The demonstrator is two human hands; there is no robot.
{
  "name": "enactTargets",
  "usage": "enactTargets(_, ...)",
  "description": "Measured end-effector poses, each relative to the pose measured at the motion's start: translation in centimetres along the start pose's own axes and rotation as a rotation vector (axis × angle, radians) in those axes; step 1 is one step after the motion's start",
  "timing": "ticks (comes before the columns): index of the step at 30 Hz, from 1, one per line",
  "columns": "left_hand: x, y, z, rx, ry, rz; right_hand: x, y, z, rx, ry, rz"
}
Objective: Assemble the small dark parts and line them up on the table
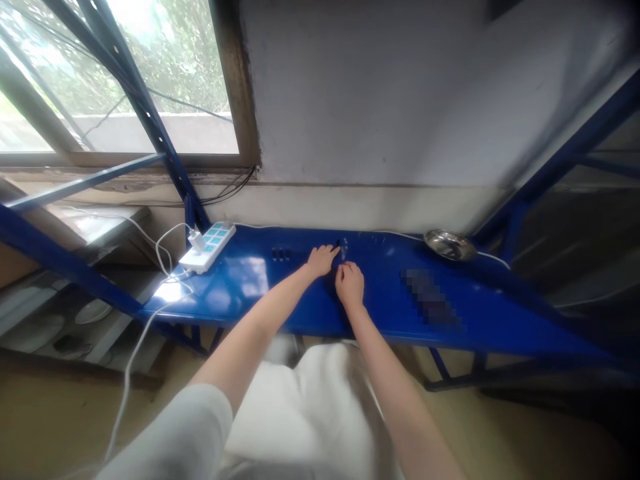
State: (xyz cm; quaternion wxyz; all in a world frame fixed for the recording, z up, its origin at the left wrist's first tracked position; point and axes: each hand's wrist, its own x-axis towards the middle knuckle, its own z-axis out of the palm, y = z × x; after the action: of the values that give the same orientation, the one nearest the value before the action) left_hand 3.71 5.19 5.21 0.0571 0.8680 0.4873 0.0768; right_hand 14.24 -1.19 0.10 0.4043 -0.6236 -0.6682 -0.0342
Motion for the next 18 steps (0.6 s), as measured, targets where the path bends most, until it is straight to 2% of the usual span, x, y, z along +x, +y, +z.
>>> enactTargets(6, 0.9, 0.4, 0.7, -0.061, 0.178, -0.088, 0.0, 0.4, 0.3, -0.01, 0.033, -0.01)
enactTargets(10, 0.4, 0.3, 1.1, -0.2, 0.261, -0.138, 0.0, 0.5, 0.5, -0.018, 0.03, 0.006)
enactTargets(13, -1.0, -0.3, 1.7, -0.402, 0.369, -0.202, -0.1, 0.5, 0.7, -0.044, 0.028, 0.044)
enactTargets(18, -4.9, -1.2, 2.3, -0.749, 0.561, -0.344, 0.0, 0.8, 1.3, -0.034, -0.04, 0.106)
